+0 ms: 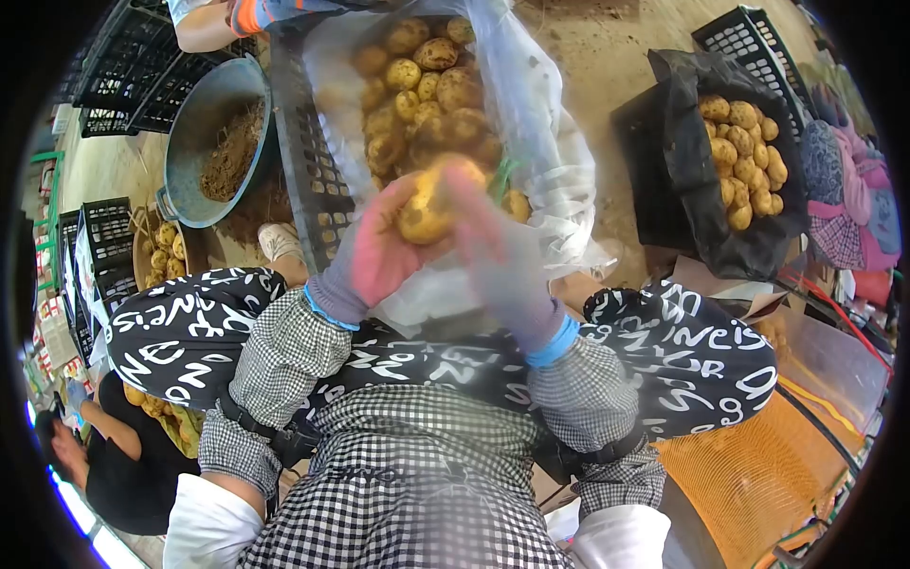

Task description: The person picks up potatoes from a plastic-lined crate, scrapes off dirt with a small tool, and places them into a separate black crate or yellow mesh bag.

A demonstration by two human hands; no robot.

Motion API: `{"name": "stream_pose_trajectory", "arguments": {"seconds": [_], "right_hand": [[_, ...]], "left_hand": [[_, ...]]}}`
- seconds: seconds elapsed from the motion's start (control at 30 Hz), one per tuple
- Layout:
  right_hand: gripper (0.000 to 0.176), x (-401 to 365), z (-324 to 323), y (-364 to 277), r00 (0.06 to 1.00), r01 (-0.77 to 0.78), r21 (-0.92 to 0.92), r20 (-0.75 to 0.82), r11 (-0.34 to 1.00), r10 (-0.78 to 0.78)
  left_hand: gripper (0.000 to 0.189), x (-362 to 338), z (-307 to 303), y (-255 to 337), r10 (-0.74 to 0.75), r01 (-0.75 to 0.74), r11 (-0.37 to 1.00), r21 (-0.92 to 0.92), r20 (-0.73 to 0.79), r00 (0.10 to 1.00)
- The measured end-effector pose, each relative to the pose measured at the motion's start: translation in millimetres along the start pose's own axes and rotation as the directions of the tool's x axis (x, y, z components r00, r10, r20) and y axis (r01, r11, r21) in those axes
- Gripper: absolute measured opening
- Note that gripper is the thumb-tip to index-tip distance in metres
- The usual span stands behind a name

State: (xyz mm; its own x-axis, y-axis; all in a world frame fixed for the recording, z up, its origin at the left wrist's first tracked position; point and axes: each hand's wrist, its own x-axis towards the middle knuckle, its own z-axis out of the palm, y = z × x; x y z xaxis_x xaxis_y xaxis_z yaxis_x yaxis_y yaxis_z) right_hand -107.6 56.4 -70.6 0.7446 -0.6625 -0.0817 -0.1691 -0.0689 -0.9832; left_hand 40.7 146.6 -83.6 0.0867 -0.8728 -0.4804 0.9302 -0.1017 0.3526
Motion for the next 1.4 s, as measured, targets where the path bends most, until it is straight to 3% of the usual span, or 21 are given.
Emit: {"name": "stream_pose_trajectory", "arguments": {"seconds": [0.03, 0.1, 0.17, 0.23, 0.33, 0.43, 0.53, 0.57, 0.6, 0.67, 0.73, 0.8, 0.83, 0.87, 0.93, 0.97, 1.03, 1.1, 1.2, 1.33, 1.4], "right_hand": [[0.045, -1, 1, -1, 0.999, 0.012, -0.021, 0.038, 1.000, -0.011], [0.042, -4, 6, -2, 0.995, 0.030, -0.076, 0.098, 0.997, -0.023], [0.042, -8, 10, 1, 0.995, 0.028, -0.100, 0.097, 0.995, -0.018], [0.048, -3, 8, 1, 1.000, 0.006, -0.041, 0.008, 0.999, -0.006], [0.053, 0, 9, 0, 0.996, 0.088, -0.174, 0.002, 0.981, -0.089], [0.052, -6, 15, -1, 0.972, 0.235, -0.381, 0.080, 0.894, -0.221], [0.055, -3, 16, 1, 0.995, 0.079, -0.385, -0.024, 0.920, -0.095], [0.054, -3, 16, -2, 0.991, 0.125, -0.412, 0.010, 0.903, -0.133], [0.054, -3, 15, -8, 0.984, 0.173, -0.439, 0.043, 0.882, -0.172], [0.052, -2, 15, -5, 0.963, 0.251, -0.453, 0.031, 0.856, -0.266], [0.050, -2, 20, 18, 0.927, 0.310, -0.432, -0.062, 0.847, -0.371], [0.049, 0, 13, 0, 0.995, -0.047, -0.081, -0.089, 0.996, 0.039], [0.049, 4, 13, -9, 0.990, -0.125, -0.025, -0.073, 0.992, 0.123], [0.049, 7, 12, -14, 0.979, -0.195, 0.028, -0.054, 0.980, 0.196], [0.050, 2, 14, -10, 0.993, -0.071, -0.233, 0.075, 0.970, 0.091], [0.051, -1, 16, -12, 0.978, -0.055, -0.417, 0.161, 0.907, 0.134], [0.048, -6, 15, -6, 0.994, -0.047, -0.202, 0.085, 0.978, 0.065], [0.043, -1, 15, -3, 0.996, 0.009, 0.097, -0.087, 0.995, 0.000], [0.040, 13, 2, 6, 0.979, 0.094, -0.007, -0.182, 0.996, -0.093], [0.040, -2, 3, 5, 1.000, 0.017, -0.196, 0.018, 0.980, -0.014], [0.040, -4, 6, 4, 1.000, 0.004, -0.162, 0.011, 0.987, -0.003]], "left_hand": [[0.041, 0, 1, -1, 0.008, -0.008, 1.000, -0.009, 0.018, 1.000], [0.041, 5, -9, 4, -0.061, 0.063, 0.998, -0.002, 0.238, 0.969], [0.041, 4, -9, 3, -0.038, 0.038, 0.999, 0.005, 0.215, 0.976], [0.042, 0, 1, -5, 0.082, -0.081, 0.996, 0.024, -0.047, 0.996], [0.041, 0, -1, -7, 0.130, -0.130, 0.991, 0.014, -0.035, 0.991], [0.040, 2, -9, -3, 0.080, -0.081, 0.996, 0.038, 0.036, 0.996], [0.040, -3, -2, -8, 0.148, -0.149, 0.987, -0.060, -0.023, 0.989], [0.041, -2, -8, -10, 0.241, -0.234, 0.933, 0.275, 0.007, 0.970], [0.042, 0, -14, -11, 0.318, -0.299, 0.762, 0.575, 0.070, 0.945], [0.043, 4, -19, -14, 0.375, -0.328, 0.605, 0.725, 0.104, 0.921], [0.042, 2, -5, -10, 0.365, -0.306, 0.790, 0.532, -0.007, 0.931], [0.041, -4, 9, -10, 0.312, -0.267, 0.918, 0.293, -0.119, 0.943], [0.040, -4, 13, -11, 0.272, -0.246, 0.955, 0.163, -0.162, 0.949], [0.042, -2, 11, -13, 0.292, -0.260, 0.945, 0.197, -0.152, 0.944], [0.045, 0, -2, -18, 0.334, -0.290, 0.921, 0.261, -0.143, 0.932], [0.043, 0, -4, -14, 0.270, -0.252, 0.955, 0.154, -0.108, 0.957], [0.040, 3, -7, -2, 0.147, -0.147, 0.988, -0.054, -0.015, 0.989], [0.040, -2, -1, 3, 0.065, -0.075, 0.994, -0.080, -0.119, 0.991], [0.039, -1, 0, 5, -0.046, 0.029, 0.992, -0.121, -0.140, 0.989], [0.050, 3, -21, -4, -0.058, 0.045, 0.986, -0.160, -0.078, 0.995], [0.049, 3, -30, -5, -0.113, 0.117, 0.974, -0.195, 0.028, 0.993]]}}
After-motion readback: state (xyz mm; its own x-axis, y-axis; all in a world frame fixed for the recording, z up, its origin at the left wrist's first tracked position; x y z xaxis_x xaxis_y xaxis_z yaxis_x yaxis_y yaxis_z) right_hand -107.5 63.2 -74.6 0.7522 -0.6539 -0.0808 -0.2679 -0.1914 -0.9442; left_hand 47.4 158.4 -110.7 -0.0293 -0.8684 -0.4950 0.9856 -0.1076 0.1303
